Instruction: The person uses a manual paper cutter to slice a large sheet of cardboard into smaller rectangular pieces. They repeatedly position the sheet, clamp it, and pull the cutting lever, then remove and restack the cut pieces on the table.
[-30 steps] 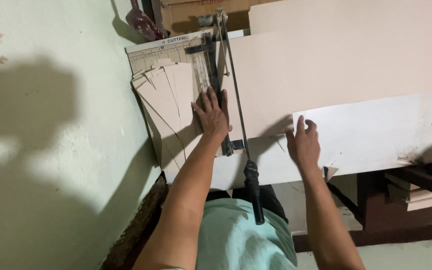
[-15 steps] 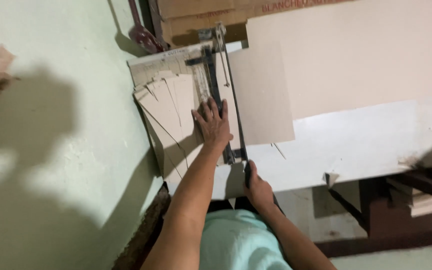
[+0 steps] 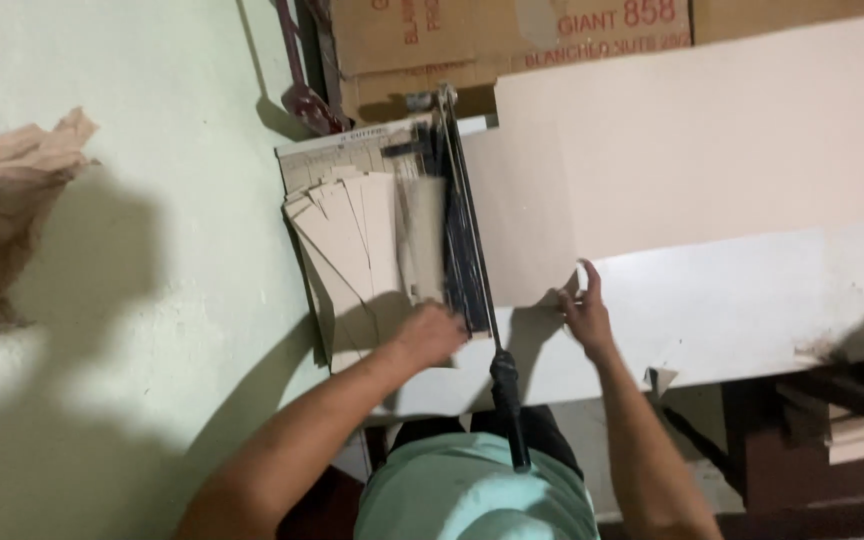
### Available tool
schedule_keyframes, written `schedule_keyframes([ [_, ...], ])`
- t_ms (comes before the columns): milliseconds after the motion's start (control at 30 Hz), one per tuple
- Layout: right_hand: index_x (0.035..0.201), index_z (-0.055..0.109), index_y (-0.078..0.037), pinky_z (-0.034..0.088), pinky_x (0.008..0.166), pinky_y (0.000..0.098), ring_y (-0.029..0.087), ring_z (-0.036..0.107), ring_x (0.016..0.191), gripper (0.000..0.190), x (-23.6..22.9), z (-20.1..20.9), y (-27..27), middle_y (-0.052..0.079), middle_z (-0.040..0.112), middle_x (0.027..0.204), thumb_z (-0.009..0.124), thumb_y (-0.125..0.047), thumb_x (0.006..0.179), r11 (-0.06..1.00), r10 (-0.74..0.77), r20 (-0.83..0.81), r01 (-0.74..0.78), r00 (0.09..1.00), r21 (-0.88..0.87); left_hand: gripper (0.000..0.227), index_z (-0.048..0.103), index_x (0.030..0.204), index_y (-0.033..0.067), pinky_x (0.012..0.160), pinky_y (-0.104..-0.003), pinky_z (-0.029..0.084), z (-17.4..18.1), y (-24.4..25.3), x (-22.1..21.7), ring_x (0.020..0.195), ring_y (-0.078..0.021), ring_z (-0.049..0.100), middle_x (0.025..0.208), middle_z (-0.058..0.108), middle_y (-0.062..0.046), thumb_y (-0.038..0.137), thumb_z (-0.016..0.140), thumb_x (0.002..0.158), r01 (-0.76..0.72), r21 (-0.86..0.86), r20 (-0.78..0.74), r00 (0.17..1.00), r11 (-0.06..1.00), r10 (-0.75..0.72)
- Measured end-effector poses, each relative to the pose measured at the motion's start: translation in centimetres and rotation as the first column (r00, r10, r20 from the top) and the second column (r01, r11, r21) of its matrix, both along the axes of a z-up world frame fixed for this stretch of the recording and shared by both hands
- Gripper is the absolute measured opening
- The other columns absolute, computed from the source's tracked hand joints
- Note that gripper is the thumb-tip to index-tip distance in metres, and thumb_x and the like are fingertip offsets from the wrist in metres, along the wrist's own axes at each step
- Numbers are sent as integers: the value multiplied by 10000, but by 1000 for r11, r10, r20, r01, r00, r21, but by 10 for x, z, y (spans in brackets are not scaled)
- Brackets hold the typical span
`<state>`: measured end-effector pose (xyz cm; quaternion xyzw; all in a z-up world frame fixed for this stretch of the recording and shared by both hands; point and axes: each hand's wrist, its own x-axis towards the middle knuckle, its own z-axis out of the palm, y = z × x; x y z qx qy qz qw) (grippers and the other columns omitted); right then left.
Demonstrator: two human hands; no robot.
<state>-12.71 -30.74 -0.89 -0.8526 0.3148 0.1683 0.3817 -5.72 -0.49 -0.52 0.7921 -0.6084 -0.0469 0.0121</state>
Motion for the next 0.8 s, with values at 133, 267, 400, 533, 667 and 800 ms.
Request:
schedule_keyframes([
  [133,1611,339,-153,629,755,464,315,689,849,602,-7,29,-9,169,587,1083,504,-84,1036,702,-417,-94,386,904,599,101,686,950,151,650,-435,466,22,28,26,827,-311,659,953,687,-78,223,621,923,-247,587,-448,694,771,563],
  [267,1581,400,-105,629,791,527,347,702,840,597,-42,29,10,203,569,1034,551,-91,1004,668,-463,-96,418,881,616,341,560,1294,164,882,-503,402,89,9,66,1110,-383,559,1289,578,-157,263,599,970,-199,522,-369,824,829,430],
  [400,1612,347,-108,592,910,563,416,686,1048,583,-14,31,45,315,582,1258,495,-36,1053,762,-407,-22,353,913,543,531,459,1479,171,1106,-552,304,91,-18,78,1385,-416,418,1474,469,-213,330,592,990,-412,476,-421,669,777,612],
  [533,1616,329,-122,639,887,517,413,721,1004,575,10,33,50,278,596,1205,452,-3,1067,840,-349,11,308,937,447,874,183,1616,178,1180,-709,37,73,-50,82,1511,-488,112,1634,135,-277,445,664,937,-604,514,-354,497,609,792],
  [667,1610,361,-112,647,775,547,463,713,951,615,8,11,31,312,539,1181,491,36,1027,909,-192,60,155,979,388,1059,59,1642,129,1120,-791,58,63,-65,80,1522,-523,56,1656,32,-318,353,762,884,-618,602,-233,470,506,852],
  [800,1532,537,-184,580,913,556,410,640,1185,569,26,136,55,159,484,1429,506,-505,1063,934,200,-205,-249,958,-254,1093,84,1638,137,1091,-824,81,46,-68,81,1523,-508,53,1649,31,-302,340,795,833,-628,600,-199,484,496,852],
])
